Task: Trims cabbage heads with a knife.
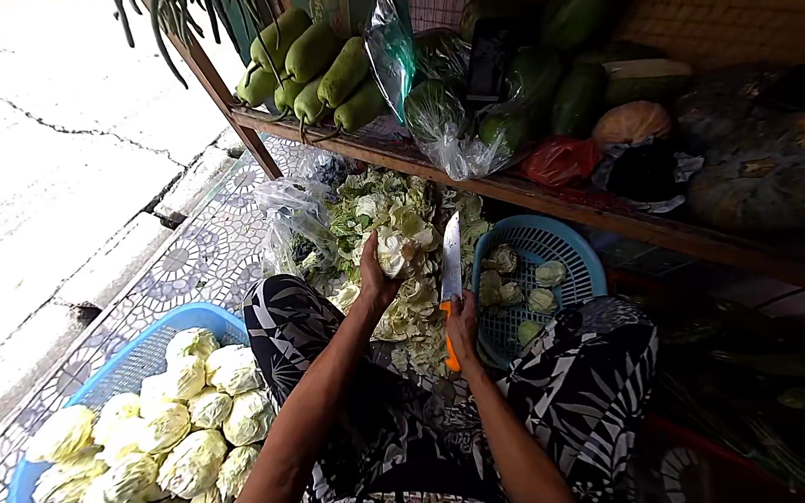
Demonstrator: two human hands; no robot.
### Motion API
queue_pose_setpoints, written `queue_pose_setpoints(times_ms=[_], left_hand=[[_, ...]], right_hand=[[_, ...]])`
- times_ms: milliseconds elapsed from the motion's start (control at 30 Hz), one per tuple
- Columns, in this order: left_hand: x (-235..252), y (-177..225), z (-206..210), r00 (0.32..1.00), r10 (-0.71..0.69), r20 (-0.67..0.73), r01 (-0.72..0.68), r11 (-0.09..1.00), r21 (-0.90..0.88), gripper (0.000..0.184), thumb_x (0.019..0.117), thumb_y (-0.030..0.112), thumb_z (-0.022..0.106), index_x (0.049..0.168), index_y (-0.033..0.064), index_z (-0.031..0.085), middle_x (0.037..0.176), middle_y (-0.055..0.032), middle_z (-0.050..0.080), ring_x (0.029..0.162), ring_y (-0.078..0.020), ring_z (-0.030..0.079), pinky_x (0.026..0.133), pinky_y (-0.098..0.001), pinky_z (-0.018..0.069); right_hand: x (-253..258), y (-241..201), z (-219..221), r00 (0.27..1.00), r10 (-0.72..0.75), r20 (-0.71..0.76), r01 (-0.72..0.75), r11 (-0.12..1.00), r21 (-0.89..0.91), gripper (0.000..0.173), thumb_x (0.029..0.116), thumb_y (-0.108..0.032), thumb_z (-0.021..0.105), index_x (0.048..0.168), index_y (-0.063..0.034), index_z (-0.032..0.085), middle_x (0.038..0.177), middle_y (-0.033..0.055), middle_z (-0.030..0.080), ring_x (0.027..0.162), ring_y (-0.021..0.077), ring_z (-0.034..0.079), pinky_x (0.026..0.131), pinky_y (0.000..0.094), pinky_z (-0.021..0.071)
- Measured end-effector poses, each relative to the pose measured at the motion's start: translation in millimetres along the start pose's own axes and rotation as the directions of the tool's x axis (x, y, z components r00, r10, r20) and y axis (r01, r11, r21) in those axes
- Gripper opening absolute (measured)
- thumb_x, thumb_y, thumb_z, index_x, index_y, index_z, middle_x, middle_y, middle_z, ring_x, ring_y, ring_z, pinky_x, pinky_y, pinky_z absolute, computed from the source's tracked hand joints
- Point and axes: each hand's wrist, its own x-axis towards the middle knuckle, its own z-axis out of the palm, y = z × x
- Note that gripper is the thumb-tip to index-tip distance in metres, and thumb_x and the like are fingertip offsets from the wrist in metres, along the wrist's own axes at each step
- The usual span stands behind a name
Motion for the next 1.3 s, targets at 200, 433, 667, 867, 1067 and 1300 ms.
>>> queue_pose_setpoints(times_ms=[200,433,667,867,1067,1300], left_hand=[[-5.0,-0.8,4.7,0.993,-0.001,0.118,-0.012,0.994,0.106,0.045,0.1068,0.051,0.037,0.124,0.0138,0.056,0.103,-0.0077,0.067,0.089,-0.0194,0.067,0.076,-0.0396,0.0580],[-7.0,-1.1,7.8,0.988,-0.026,0.154,0.011,0.995,0.098,0.044,0.1073,0.051,0.036,0.121,0.0138,0.057,0.099,-0.0061,0.067,0.086,-0.0172,0.068,0.074,-0.0370,0.0584],[-10.2,-0.6,10.8,0.992,0.004,0.125,-0.011,0.998,0.057,0.040,0.1075,0.049,0.039,0.122,0.0150,0.056,0.100,-0.0052,0.066,0.087,-0.0155,0.067,0.075,-0.0353,0.0579],[-14.3,-0.5,10.0,0.986,0.087,0.139,-0.096,0.994,0.057,0.037,0.1084,0.048,0.036,0.122,0.0184,0.054,0.100,-0.0005,0.065,0.088,-0.0099,0.066,0.077,-0.0303,0.0570],[-12.3,-5.5,8.2,0.986,0.145,0.083,-0.154,0.981,0.120,0.043,0.1090,0.051,0.033,0.128,0.0176,0.052,0.105,-0.0012,0.063,0.091,-0.0089,0.063,0.079,-0.0299,0.0550],[-7.6,-8.9,6.4,0.984,0.177,0.028,-0.180,0.973,0.143,0.043,0.1084,0.051,0.035,0.124,0.0175,0.056,0.102,-0.0002,0.064,0.087,-0.0079,0.063,0.075,-0.0287,0.0545]], right_hand=[[4.8,-95.3,-56.9,0.970,-0.098,0.222,0.148,0.963,-0.223,0.075,0.0918,-0.048,0.074,0.136,0.0076,0.049,0.105,0.0269,0.066,0.092,0.0357,0.068,0.089,0.0520,0.0527],[4.3,-106.9,-48.8,0.961,-0.196,0.194,0.251,0.913,-0.320,0.096,0.0736,-0.055,0.087,0.135,0.0071,0.047,0.105,0.0269,0.067,0.102,0.0405,0.067,0.091,0.0568,0.0512],[2.6,-115.5,-38.6,0.971,-0.214,0.104,0.238,0.892,-0.385,0.105,0.0711,-0.063,0.085,0.137,0.0073,0.044,0.103,0.0268,0.068,0.097,0.0414,0.068,0.084,0.0577,0.0528],[6.4,-112.5,-30.0,0.964,-0.222,0.150,0.259,0.911,-0.321,0.104,0.0724,-0.060,0.086,0.138,0.0081,0.044,0.100,0.0276,0.067,0.096,0.0422,0.067,0.085,0.0588,0.0522],[7.6,-115.9,-19.9,0.969,-0.175,0.176,0.229,0.907,-0.355,0.102,0.0748,-0.061,0.084,0.140,0.0068,0.043,0.103,0.0284,0.067,0.097,0.0438,0.067,0.085,0.0598,0.0522],[10.7,-108.3,-8.2,0.952,-0.219,0.215,0.276,0.916,-0.291,0.085,0.0846,-0.064,0.073,0.128,0.0062,0.054,0.092,0.0260,0.067,0.087,0.0420,0.067,0.078,0.0590,0.0524]])
